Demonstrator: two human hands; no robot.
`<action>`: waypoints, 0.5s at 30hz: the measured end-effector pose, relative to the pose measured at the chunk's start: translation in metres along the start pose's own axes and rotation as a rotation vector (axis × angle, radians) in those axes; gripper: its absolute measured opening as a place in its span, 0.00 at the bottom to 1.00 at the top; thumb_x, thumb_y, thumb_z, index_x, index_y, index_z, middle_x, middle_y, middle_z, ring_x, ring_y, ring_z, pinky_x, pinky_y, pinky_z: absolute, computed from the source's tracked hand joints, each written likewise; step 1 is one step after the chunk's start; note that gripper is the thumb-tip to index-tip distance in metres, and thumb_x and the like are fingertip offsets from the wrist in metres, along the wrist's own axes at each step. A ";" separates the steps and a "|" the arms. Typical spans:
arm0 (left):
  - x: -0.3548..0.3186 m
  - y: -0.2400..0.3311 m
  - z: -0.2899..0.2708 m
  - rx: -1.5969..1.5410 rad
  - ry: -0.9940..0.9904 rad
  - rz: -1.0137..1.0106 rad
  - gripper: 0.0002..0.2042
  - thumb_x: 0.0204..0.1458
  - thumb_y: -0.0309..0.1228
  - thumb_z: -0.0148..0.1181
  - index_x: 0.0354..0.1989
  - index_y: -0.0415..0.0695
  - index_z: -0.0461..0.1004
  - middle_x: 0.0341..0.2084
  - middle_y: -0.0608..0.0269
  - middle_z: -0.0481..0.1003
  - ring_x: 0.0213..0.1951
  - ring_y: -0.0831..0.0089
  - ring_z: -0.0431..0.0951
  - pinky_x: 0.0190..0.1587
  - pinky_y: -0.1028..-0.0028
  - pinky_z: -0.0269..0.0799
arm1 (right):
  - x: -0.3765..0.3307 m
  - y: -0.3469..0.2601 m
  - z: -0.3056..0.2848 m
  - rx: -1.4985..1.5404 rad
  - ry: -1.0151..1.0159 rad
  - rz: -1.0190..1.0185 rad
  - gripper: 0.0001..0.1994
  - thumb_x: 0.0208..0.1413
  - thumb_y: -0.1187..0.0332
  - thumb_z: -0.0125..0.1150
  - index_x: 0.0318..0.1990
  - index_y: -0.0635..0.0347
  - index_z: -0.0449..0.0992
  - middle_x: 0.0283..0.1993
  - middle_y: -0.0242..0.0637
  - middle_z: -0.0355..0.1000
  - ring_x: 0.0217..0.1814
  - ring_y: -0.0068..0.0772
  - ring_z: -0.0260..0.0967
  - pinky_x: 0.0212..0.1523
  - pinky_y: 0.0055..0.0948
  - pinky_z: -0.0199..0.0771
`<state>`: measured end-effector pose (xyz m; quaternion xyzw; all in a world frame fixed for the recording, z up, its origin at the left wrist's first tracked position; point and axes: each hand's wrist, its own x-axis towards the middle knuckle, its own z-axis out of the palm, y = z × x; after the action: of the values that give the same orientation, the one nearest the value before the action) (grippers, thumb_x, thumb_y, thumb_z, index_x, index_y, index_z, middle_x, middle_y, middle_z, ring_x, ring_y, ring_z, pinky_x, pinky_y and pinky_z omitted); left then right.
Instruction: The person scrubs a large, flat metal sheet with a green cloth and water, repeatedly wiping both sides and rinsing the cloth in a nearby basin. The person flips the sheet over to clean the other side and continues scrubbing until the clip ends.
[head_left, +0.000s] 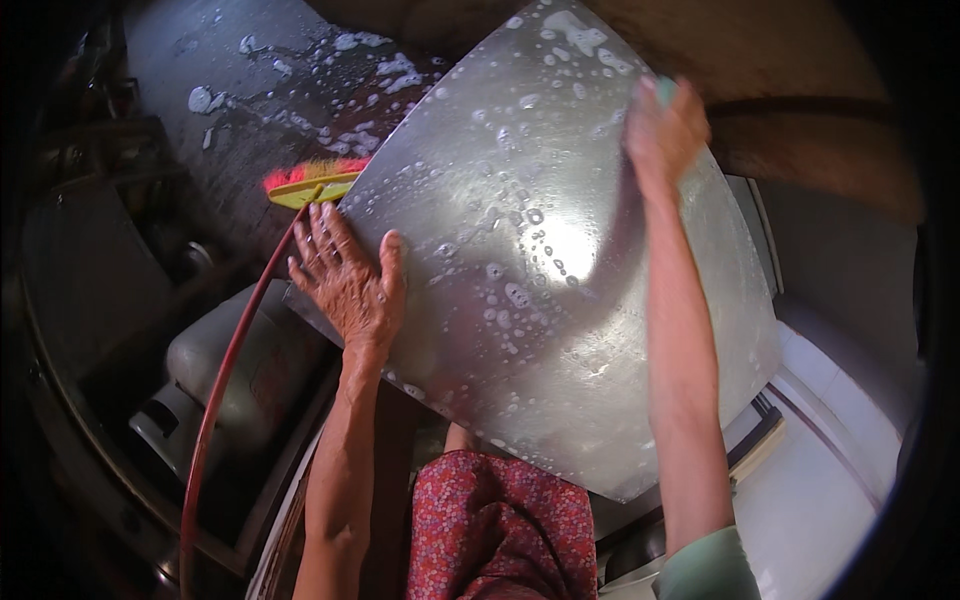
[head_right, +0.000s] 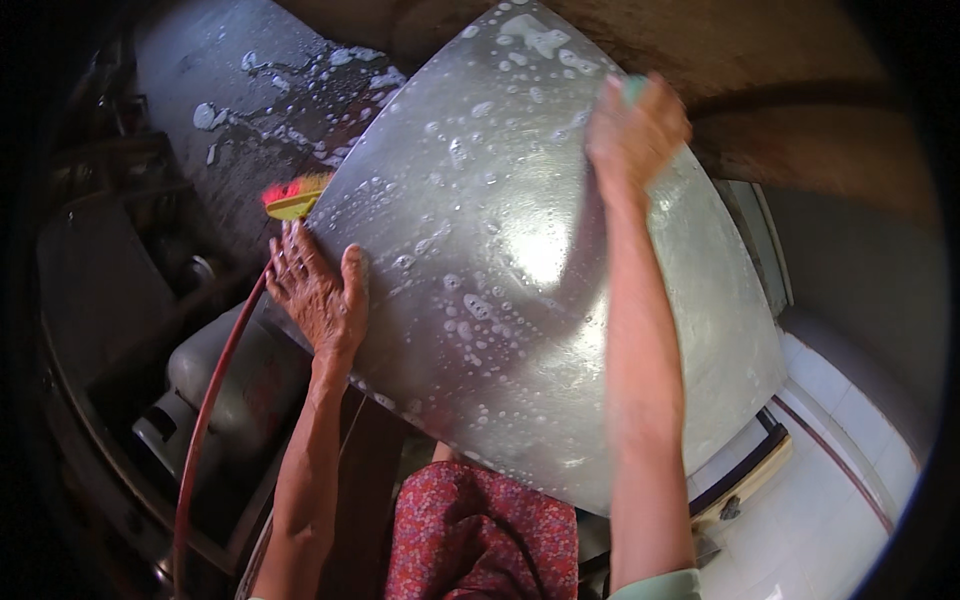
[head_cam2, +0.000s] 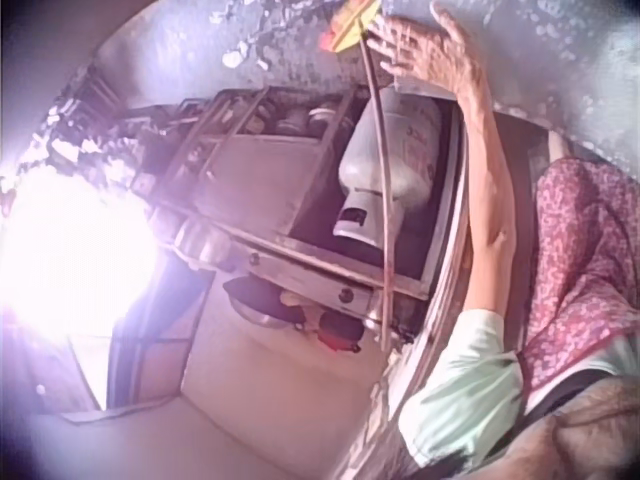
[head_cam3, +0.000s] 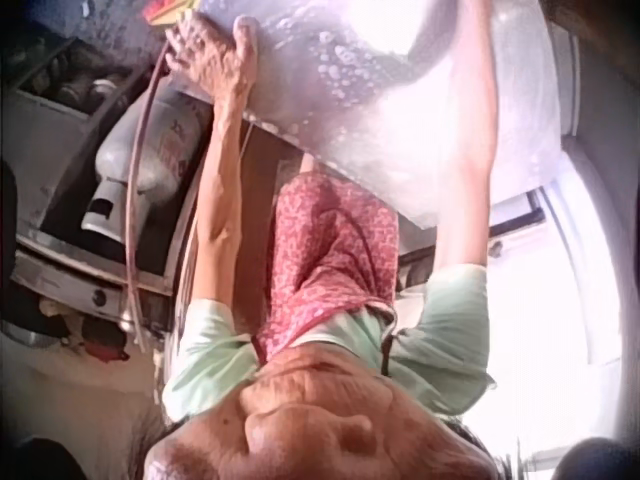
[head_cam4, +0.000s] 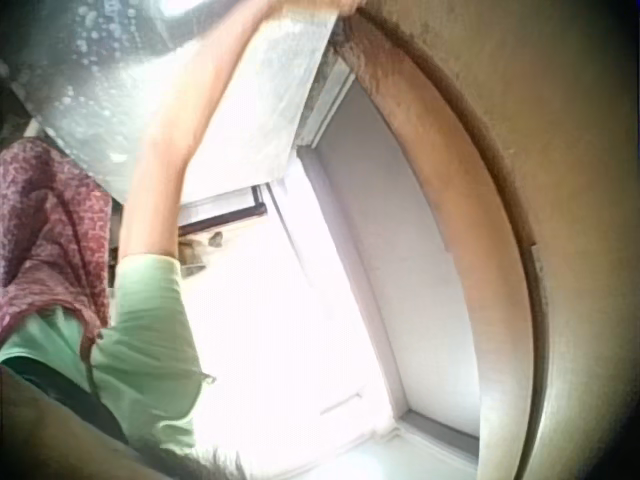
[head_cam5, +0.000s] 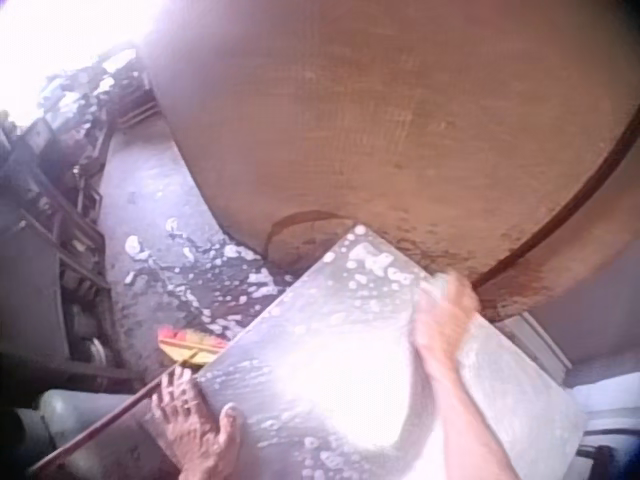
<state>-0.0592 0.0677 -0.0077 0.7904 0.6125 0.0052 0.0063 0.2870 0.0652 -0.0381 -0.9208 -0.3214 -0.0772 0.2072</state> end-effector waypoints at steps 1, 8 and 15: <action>0.002 0.002 0.003 -0.008 0.004 0.017 0.36 0.56 0.54 0.43 0.65 0.39 0.51 0.65 0.51 0.52 0.68 0.54 0.44 0.66 0.52 0.31 | -0.001 -0.026 0.012 -0.030 0.013 -0.090 0.28 0.57 0.52 0.50 0.57 0.65 0.63 0.60 0.54 0.61 0.66 0.52 0.52 0.64 0.52 0.47; -0.001 -0.011 0.004 -0.076 0.061 0.089 0.30 0.59 0.47 0.40 0.65 0.40 0.53 0.66 0.53 0.51 0.68 0.56 0.43 0.66 0.49 0.29 | -0.131 -0.163 0.009 0.273 -0.184 -0.465 0.29 0.58 0.56 0.48 0.62 0.68 0.57 0.66 0.54 0.52 0.72 0.53 0.42 0.69 0.51 0.38; -0.054 -0.052 0.012 -0.219 0.047 -0.233 0.28 0.62 0.44 0.37 0.67 0.41 0.47 0.68 0.52 0.46 0.69 0.55 0.40 0.66 0.50 0.31 | -0.282 -0.079 -0.071 0.316 -0.438 -0.737 0.29 0.53 0.59 0.55 0.61 0.62 0.61 0.65 0.48 0.55 0.70 0.47 0.47 0.69 0.48 0.48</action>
<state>-0.1225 0.0286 -0.0203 0.7083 0.6958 0.0897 0.0787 0.0163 -0.0673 -0.0259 -0.6968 -0.6717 0.1004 0.2309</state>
